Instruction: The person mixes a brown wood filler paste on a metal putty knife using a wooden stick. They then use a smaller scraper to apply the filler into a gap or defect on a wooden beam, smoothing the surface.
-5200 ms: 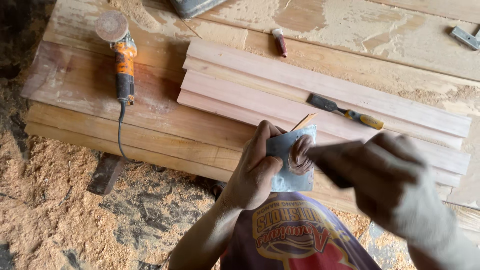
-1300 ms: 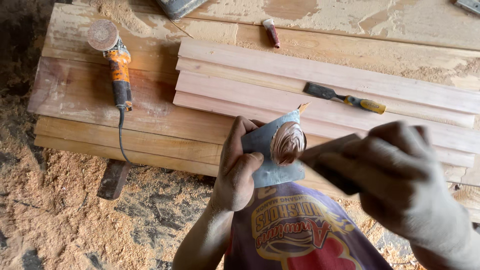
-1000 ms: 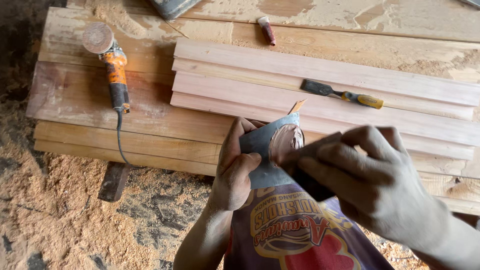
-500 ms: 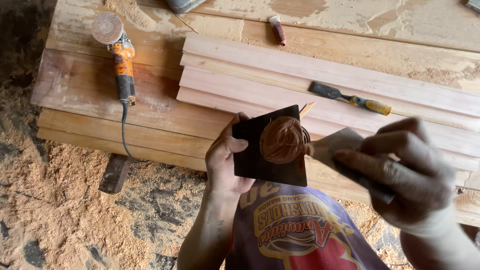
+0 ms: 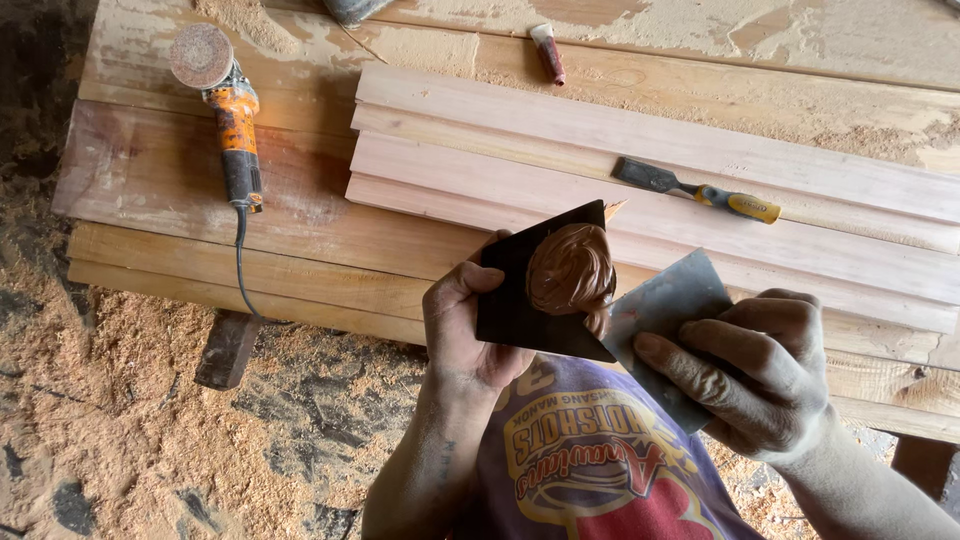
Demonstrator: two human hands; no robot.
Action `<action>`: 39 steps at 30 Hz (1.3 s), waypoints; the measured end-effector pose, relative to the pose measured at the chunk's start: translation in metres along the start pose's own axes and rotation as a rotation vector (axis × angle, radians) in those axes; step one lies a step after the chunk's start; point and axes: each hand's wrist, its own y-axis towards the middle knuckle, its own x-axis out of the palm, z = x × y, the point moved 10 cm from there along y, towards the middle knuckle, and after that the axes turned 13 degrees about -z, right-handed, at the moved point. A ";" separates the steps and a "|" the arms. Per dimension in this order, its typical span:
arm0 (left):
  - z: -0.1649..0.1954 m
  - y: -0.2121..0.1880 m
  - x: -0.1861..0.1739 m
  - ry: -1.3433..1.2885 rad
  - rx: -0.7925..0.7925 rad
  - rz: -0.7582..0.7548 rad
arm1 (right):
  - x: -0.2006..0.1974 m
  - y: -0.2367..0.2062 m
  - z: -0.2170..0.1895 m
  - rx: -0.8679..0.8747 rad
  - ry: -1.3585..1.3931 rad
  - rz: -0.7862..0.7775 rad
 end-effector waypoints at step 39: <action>-0.008 0.012 -0.028 0.096 -0.058 0.083 | 0.113 -0.081 0.108 0.919 1.494 0.007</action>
